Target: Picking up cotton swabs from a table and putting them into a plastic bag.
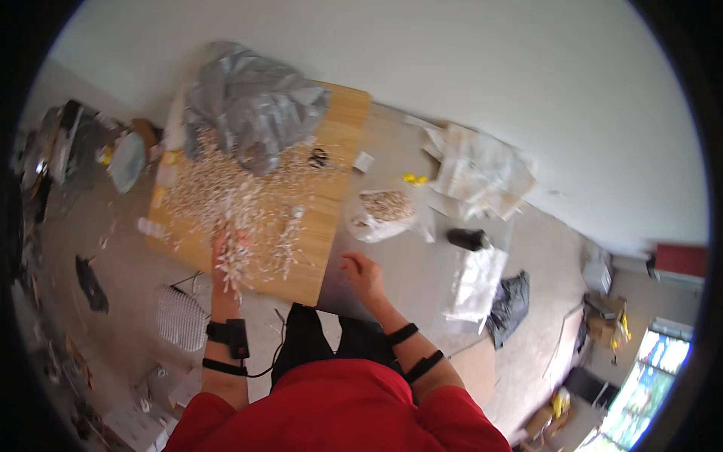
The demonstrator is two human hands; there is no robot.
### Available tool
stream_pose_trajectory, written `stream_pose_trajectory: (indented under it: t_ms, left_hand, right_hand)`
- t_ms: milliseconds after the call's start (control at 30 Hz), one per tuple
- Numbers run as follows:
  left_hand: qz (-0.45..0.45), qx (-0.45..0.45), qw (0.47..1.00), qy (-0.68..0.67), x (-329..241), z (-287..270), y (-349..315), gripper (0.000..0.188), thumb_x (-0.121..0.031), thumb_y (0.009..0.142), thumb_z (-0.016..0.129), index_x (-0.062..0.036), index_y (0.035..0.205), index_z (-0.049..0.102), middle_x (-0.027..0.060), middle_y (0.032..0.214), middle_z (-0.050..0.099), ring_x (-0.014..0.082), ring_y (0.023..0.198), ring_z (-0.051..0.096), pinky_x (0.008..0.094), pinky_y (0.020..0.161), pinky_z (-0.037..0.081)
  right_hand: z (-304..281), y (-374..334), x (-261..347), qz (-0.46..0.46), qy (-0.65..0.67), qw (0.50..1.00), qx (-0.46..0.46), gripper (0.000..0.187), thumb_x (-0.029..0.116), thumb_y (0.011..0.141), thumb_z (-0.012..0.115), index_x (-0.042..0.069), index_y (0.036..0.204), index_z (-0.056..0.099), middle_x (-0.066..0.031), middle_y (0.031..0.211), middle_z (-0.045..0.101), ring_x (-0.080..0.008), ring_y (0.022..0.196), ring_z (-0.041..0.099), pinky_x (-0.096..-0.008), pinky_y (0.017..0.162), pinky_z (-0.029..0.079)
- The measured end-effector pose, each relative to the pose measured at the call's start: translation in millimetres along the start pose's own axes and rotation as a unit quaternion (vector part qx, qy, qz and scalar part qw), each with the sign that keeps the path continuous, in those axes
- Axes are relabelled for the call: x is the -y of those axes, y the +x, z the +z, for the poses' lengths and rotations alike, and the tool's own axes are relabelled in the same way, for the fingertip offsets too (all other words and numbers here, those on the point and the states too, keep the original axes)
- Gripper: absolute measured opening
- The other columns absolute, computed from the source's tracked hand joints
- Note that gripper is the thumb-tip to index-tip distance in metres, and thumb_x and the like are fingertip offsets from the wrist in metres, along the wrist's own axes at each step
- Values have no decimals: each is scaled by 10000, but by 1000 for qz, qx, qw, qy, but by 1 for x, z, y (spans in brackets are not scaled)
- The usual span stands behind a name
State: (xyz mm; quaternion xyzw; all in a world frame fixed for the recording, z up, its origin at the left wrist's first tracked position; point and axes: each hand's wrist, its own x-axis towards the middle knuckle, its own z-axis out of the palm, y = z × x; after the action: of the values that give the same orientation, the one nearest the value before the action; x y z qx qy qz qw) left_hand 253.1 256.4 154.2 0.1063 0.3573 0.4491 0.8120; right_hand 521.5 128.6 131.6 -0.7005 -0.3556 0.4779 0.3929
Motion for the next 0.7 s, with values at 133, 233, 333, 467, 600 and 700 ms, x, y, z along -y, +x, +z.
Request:
stream_pose_trajectory:
  t_ms: [133,233,333,467,600,700]
  left_hand:
    - [2,14,1000,-11,2,-19,-3,365,-370,911,535,-9,943,577,38,753,567,114,680,548,201,565,459]
    - [14,-33,998,-42,12,-23,-2,341,-345,916,532,-7,956,562,56,803,570,115,697,552,203,572,464]
    - [8,-58,997,-52,20,-24,2,304,-315,921,530,-16,976,546,68,846,570,122,709,559,208,578,469]
    - [-24,-55,998,-33,33,-26,16,260,-276,923,532,-29,1003,525,73,857,573,137,720,569,220,590,476]
    - [-27,-101,994,8,51,-27,31,248,-244,913,548,-15,1006,535,86,838,600,150,725,584,231,608,486]
    - [-38,-129,990,48,55,-32,45,263,-256,910,571,-3,981,551,78,862,603,132,728,603,223,621,504]
  right_hand:
    - [-11,-5,-20,-32,-56,990,-123,164,45,894,519,7,1001,637,-68,741,653,-95,594,562,-247,543,464]
    - [-36,4,-30,-59,-113,962,-241,145,47,879,543,13,975,645,-88,744,649,-116,591,575,-267,552,463]
    - [-63,19,-42,-66,-142,957,-245,148,32,852,567,17,978,643,-120,840,649,-161,630,606,-296,578,478]
    - [-68,44,-60,-161,-267,937,-160,284,-27,767,612,11,1049,616,-147,1065,614,-268,931,620,-367,770,505]
    - [-63,76,-74,-202,-333,913,-123,372,-34,709,644,9,1075,595,-134,1116,591,-323,1151,499,-422,995,401]
    - [-61,93,-92,-278,-444,843,-122,241,-20,767,518,35,984,607,-109,1049,604,-318,1184,455,-484,1091,265]
